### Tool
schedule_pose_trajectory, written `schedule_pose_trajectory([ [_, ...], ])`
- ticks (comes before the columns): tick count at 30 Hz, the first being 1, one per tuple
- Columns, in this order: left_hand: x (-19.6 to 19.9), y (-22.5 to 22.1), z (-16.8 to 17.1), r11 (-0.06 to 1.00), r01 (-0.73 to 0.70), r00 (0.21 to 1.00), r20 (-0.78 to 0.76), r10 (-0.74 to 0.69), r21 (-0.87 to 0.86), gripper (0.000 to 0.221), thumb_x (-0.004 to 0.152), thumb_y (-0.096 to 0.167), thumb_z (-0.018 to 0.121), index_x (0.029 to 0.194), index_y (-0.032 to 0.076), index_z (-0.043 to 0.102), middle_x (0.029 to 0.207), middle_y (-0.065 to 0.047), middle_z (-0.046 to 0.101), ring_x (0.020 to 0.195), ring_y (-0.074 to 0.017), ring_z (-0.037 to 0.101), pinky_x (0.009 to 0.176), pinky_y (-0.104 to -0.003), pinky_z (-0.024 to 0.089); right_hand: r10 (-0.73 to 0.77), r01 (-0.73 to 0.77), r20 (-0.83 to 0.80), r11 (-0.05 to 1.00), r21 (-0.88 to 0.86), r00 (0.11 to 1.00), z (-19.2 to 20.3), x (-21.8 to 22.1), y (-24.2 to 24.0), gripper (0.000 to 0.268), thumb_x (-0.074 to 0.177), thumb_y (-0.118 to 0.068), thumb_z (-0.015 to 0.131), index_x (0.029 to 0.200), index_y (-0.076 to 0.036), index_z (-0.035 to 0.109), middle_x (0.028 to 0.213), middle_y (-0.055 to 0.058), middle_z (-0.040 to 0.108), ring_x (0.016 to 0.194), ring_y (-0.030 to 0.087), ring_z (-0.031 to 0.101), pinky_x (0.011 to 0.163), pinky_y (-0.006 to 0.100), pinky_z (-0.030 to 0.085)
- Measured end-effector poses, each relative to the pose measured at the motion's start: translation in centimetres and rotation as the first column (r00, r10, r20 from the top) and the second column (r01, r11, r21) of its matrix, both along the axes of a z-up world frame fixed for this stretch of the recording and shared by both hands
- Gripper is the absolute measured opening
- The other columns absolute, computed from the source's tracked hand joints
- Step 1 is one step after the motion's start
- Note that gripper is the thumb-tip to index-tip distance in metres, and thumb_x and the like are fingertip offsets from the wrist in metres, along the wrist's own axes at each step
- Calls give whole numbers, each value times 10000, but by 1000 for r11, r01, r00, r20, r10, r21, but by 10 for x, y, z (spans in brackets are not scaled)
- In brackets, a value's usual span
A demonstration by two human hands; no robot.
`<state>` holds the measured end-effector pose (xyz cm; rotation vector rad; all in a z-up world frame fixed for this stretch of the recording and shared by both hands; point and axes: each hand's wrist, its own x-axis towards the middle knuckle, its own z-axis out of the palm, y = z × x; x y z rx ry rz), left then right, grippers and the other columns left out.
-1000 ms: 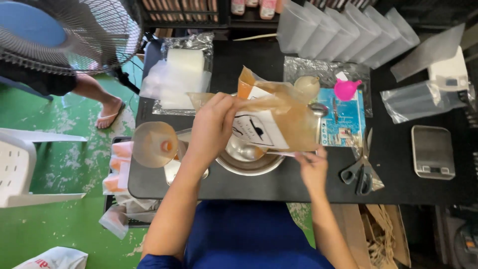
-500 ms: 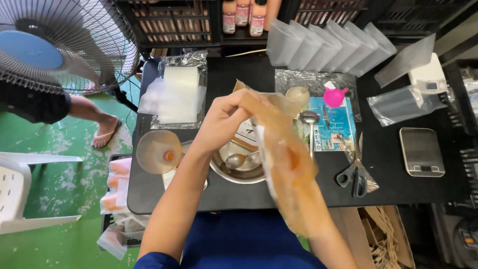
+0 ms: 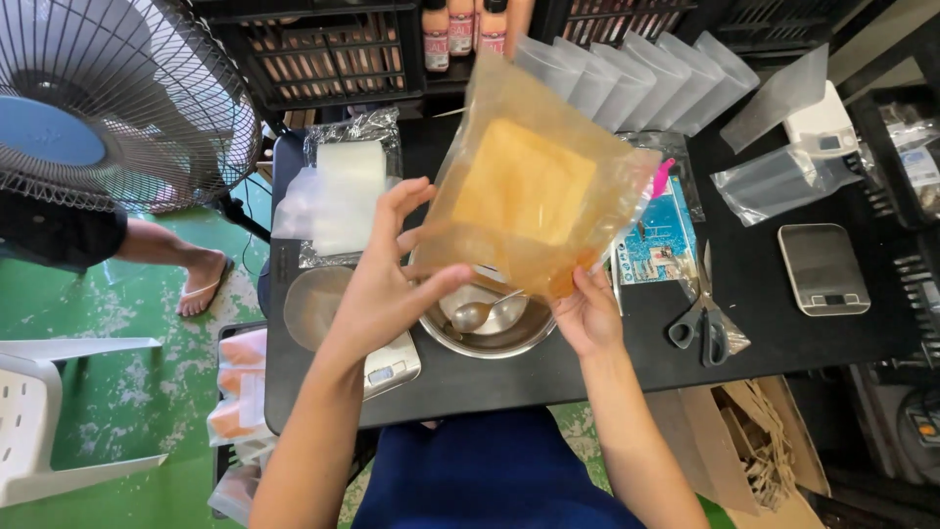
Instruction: Measuring orange powder on a digital scale and transferring it into plastic bags using a spoon and funnel.
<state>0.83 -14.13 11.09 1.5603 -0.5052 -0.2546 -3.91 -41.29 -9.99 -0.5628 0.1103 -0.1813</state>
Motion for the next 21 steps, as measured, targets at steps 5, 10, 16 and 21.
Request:
schedule_pose_trajectory([
  [5, 19, 0, -38, 996, -85, 995, -44, 86, 14, 279, 920, 91, 746, 1121, 45, 558, 1472, -218, 497, 1093, -345, 710, 808, -378, 650, -41, 41, 3, 999, -13, 999, 9, 0, 8, 378, 1035, -129, 540, 1394, -230, 603, 1330, 90, 692, 1129, 293, 713, 931, 529, 615],
  [10, 29, 16, -13, 996, -58, 992, 116, 51, 65, 40, 898, 25, 757, 930, 25, 733, 1411, -191, 592, 1054, -334, 739, 884, -380, 626, -87, 90, 40, 993, -81, 995, -5, -3, -14, 343, 1012, -109, 567, 1333, -212, 628, 1301, 106, 709, 1140, 314, 709, 915, 536, 628],
  [16, 32, 25, 12, 972, 138, 976, 142, -166, 188, 154, 820, 13, 800, 962, 61, 765, 1514, -208, 503, 1175, -405, 684, 977, -438, 586, 49, -27, 138, 987, -160, 989, 14, 3, -19, 370, 960, -180, 649, 1321, -256, 640, 1365, 94, 675, 1220, 334, 661, 988, 645, 542],
  [21, 84, 47, -41, 996, 73, 997, -13, -74, -41, 501, 931, 230, 791, 1391, 173, 600, 1628, -243, 252, 1325, -284, 484, 1131, -510, 444, 63, 4, 201, 949, -316, 978, 26, 23, -18, 272, 1010, -155, 603, 1270, -223, 645, 1343, 76, 695, 1247, 274, 664, 1053, 558, 542],
])
